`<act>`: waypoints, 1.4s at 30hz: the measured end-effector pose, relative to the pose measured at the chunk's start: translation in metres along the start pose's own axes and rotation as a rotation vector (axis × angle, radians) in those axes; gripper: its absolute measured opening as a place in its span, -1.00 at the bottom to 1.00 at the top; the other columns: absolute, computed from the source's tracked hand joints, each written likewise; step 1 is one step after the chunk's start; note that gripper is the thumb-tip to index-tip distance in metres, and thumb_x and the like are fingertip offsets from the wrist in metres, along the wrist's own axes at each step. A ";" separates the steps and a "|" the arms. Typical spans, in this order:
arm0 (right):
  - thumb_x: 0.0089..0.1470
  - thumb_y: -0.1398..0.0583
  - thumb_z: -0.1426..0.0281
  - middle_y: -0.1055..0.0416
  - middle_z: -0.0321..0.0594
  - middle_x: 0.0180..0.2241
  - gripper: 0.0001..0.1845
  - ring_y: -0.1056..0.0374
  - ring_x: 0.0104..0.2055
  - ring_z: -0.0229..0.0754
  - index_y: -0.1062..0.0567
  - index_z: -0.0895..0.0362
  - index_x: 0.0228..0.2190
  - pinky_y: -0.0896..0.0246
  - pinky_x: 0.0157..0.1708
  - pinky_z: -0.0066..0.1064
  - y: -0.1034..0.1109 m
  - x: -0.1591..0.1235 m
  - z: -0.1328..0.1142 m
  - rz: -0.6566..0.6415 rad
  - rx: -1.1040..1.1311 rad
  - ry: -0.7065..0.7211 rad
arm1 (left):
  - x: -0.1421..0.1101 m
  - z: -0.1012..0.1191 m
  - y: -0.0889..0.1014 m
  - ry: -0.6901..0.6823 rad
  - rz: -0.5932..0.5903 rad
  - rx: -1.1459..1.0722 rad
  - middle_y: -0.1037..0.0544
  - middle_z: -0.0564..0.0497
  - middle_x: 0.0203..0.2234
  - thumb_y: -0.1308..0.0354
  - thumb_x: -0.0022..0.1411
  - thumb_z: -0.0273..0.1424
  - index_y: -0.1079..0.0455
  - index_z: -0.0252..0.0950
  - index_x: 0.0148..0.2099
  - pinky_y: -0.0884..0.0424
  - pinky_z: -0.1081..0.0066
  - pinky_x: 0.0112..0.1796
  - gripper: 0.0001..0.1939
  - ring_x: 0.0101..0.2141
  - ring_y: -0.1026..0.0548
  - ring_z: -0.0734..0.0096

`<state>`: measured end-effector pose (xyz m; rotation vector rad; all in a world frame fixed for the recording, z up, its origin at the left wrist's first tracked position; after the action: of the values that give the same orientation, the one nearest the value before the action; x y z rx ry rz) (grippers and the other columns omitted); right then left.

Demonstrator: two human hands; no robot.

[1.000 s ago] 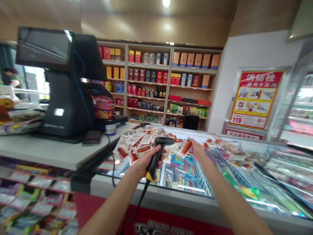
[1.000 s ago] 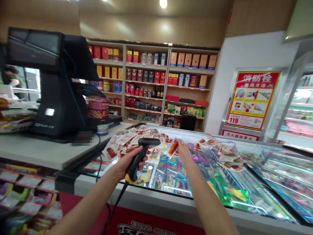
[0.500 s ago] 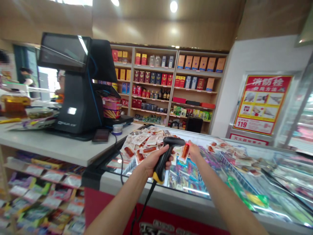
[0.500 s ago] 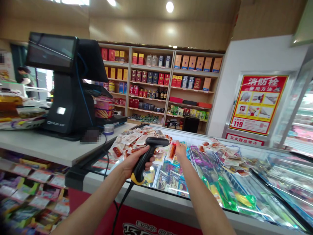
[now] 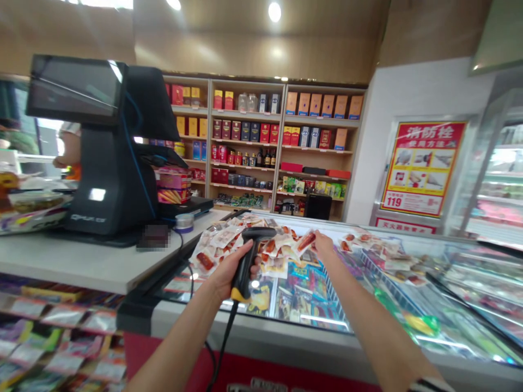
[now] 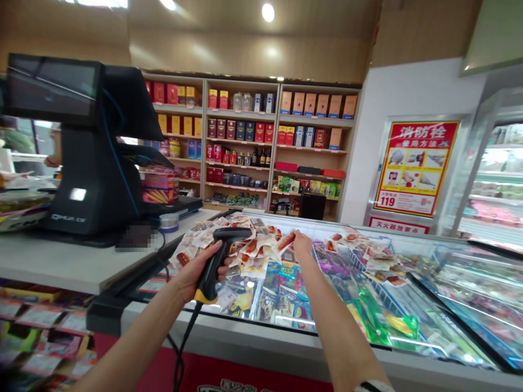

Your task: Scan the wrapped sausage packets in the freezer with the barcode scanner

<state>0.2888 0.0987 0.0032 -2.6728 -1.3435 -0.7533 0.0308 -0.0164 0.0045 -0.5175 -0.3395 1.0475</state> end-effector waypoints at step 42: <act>-0.27 -0.03 0.33 -0.39 -0.17 -0.60 -0.66 -0.25 -0.55 -0.17 -0.49 0.24 -0.47 -0.09 -0.52 -0.42 0.193 -0.004 0.079 0.320 -0.410 0.066 | 0.024 -0.042 -0.042 0.100 -0.094 0.019 -0.32 0.05 -0.60 0.01 0.12 -0.27 -0.28 -0.40 -0.27 -0.19 0.58 -0.66 -0.73 -0.67 -0.25 0.63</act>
<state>0.4670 -0.0031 -0.0367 -3.0229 -0.7799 -1.1642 0.0936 -0.0217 -0.0067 -0.5299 -0.2630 0.9301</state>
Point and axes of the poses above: each hand's wrist, its own x-axis towards the middle knuckle, its own y-axis out of the back of the hand, z = x × y, the point moved 6 cm from there along x, towards the middle knuckle
